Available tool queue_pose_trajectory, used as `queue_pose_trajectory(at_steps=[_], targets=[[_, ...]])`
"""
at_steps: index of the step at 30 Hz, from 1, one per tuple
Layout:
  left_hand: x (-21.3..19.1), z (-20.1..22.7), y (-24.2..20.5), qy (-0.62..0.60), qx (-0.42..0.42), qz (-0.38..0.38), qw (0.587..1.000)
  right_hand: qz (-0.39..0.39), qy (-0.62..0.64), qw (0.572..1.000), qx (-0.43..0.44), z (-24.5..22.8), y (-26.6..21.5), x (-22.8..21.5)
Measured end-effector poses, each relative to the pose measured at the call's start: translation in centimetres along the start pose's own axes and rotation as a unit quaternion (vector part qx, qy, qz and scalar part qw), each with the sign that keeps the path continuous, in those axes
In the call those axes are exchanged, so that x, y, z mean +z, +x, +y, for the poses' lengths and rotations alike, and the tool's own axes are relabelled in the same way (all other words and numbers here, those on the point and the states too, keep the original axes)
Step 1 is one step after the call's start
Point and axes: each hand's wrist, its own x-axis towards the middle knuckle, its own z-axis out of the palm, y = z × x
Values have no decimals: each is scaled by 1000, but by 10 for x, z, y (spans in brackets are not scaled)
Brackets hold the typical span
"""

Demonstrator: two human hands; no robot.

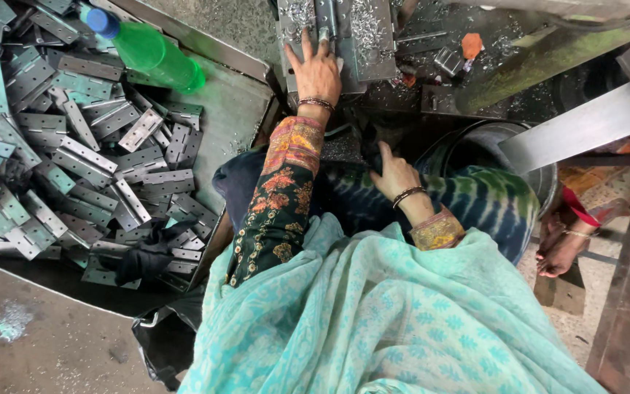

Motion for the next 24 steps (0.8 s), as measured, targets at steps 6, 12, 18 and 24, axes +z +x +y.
queue_pose_trajectory(at_steps=[6,12,18,24], targets=[[8,3,14,-3,-8,-3,1000,201,38,976,-75,17,7,70],[-5,-1,-3,-7,2,33,999,109,70,991,-20,32,12,79],[-56,-22,-37,-116,-30,129,984,43,21,998,-29,13,2,-6],[-69,-140,-112,-155,-143,39,977,4,-49,998,-34,-14,-2,-55]])
